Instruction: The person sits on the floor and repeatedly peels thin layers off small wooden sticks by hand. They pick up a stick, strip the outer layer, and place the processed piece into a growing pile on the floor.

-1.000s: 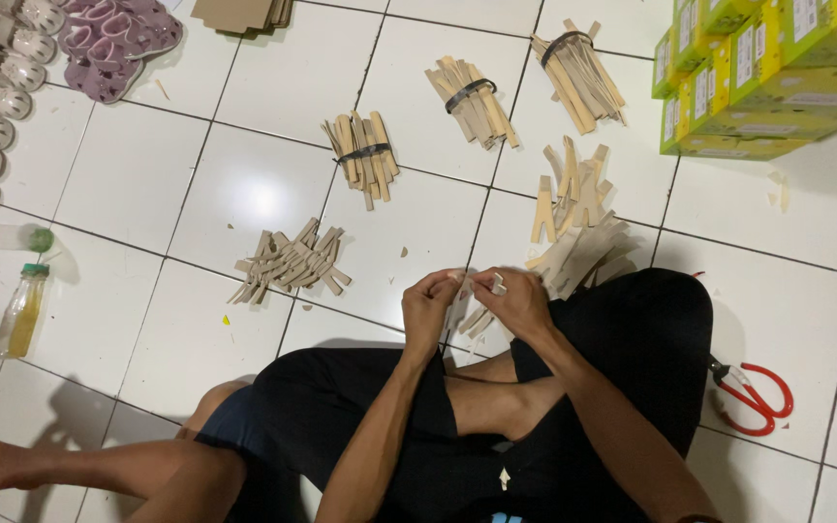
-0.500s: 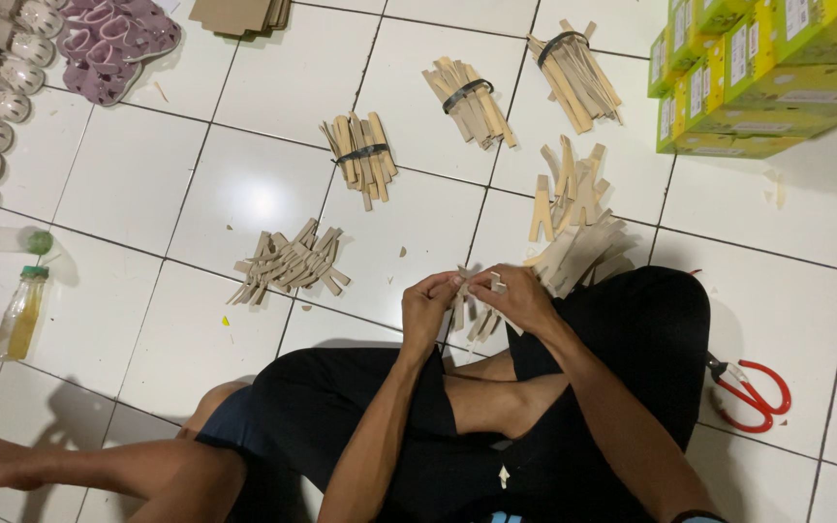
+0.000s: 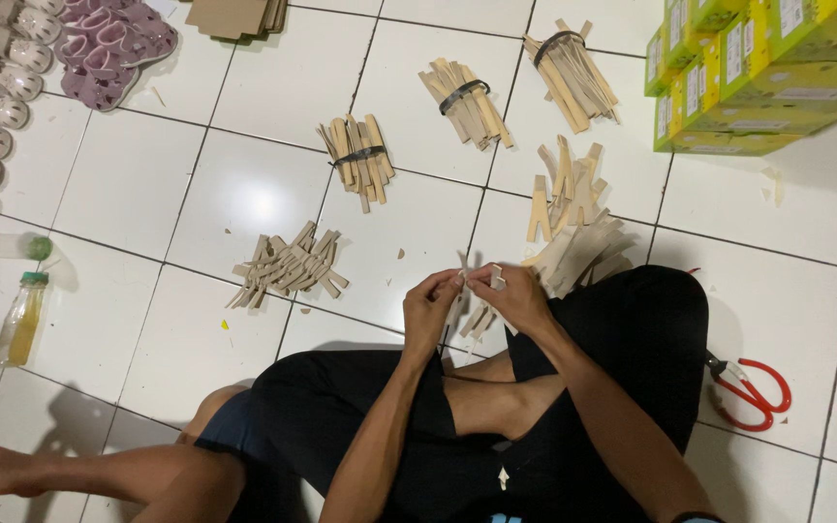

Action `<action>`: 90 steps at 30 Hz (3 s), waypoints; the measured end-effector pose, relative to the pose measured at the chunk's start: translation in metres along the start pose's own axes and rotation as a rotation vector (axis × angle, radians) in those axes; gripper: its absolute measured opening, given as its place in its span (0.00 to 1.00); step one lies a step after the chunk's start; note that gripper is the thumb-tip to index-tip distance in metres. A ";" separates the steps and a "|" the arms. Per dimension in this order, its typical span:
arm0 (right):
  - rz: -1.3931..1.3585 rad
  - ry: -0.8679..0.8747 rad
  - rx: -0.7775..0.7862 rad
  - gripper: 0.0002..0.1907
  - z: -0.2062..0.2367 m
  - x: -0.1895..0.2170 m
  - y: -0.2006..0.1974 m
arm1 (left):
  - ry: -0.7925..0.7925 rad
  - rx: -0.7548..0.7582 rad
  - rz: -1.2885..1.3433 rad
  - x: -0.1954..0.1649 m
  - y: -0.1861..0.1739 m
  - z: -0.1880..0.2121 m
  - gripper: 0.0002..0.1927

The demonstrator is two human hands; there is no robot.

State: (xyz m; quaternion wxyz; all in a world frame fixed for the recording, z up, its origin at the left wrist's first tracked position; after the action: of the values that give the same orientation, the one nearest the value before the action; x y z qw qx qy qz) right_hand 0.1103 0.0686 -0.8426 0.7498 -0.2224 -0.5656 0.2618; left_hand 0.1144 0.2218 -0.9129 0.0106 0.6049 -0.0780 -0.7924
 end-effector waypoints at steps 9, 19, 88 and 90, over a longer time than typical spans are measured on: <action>0.077 -0.128 -0.126 0.10 0.002 0.007 -0.001 | -0.056 0.185 -0.219 -0.008 0.000 0.001 0.19; -0.078 -0.175 -0.193 0.15 0.008 0.015 -0.001 | -0.073 0.016 -0.005 -0.001 -0.006 -0.005 0.14; -1.082 0.211 0.116 0.12 -0.003 -0.011 0.014 | -0.380 0.157 0.416 0.019 0.005 -0.007 0.18; -1.159 0.189 0.100 0.13 -0.004 -0.009 0.014 | -0.340 0.145 0.340 0.017 0.004 -0.009 0.16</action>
State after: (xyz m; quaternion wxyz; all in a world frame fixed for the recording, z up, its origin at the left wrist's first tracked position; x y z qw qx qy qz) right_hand 0.1100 0.0732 -0.8588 0.8274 0.1359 -0.5125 -0.1853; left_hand 0.1183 0.2147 -0.9314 0.0868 0.4402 -0.2360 -0.8620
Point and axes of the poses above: each hand's wrist, its own z-axis away from the middle knuckle, its own y-axis out of the palm, x = y × z, the point moved 5 cm from there along -z, towards the middle knuckle, and after that the axes turned 14 degrees about z, right-handed, at the moved point
